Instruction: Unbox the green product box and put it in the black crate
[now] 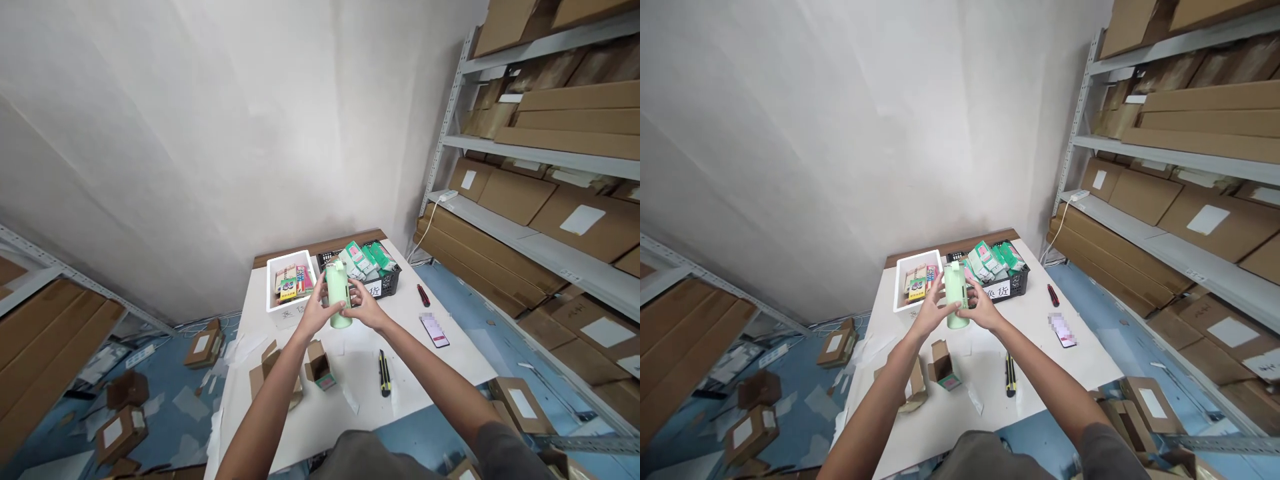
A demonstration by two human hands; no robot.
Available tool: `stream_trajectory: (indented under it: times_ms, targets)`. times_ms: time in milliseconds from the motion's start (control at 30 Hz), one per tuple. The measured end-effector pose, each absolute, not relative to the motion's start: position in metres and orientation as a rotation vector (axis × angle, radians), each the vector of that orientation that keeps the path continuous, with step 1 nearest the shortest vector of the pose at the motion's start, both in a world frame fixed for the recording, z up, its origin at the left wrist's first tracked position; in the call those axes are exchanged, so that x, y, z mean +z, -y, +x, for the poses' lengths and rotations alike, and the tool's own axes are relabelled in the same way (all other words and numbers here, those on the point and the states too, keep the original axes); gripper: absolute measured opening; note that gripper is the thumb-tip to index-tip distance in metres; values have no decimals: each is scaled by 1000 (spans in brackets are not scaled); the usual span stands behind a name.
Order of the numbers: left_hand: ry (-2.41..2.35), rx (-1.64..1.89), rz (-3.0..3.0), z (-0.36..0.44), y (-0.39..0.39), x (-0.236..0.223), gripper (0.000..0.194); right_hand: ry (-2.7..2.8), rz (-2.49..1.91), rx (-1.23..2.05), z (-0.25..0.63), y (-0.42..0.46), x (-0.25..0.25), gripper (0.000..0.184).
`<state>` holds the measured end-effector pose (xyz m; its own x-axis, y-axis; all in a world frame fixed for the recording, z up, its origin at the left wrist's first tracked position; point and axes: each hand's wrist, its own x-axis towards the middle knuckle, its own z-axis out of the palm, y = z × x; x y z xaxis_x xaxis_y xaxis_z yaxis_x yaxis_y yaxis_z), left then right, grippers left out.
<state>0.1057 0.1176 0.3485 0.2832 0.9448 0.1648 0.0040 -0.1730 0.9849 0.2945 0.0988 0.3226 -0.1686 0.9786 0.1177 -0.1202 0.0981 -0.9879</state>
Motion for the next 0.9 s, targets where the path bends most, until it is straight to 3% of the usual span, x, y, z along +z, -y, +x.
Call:
stream_trajectory:
  times_ms: [233,467,633,733,900]
  targets:
    - [-881,1111,1465,127,-110,348,113,1371,-917,1391,309,-89,323,119]
    - [-1124,1201,1506,139,-100,344,122,1401,-953,1226,315,-77,318,112]
    - [-1049,1166,1511,148,-96,345,107,1375,-958,1298,321,-78,319,117]
    - [-1117,1204,1508,151,-94,342,110,1363,-1032,1198,322,-77,316,116]
    - [-1015,1193,1399,147,-95,337,104,1387,-946,1364,323,-74,309,120]
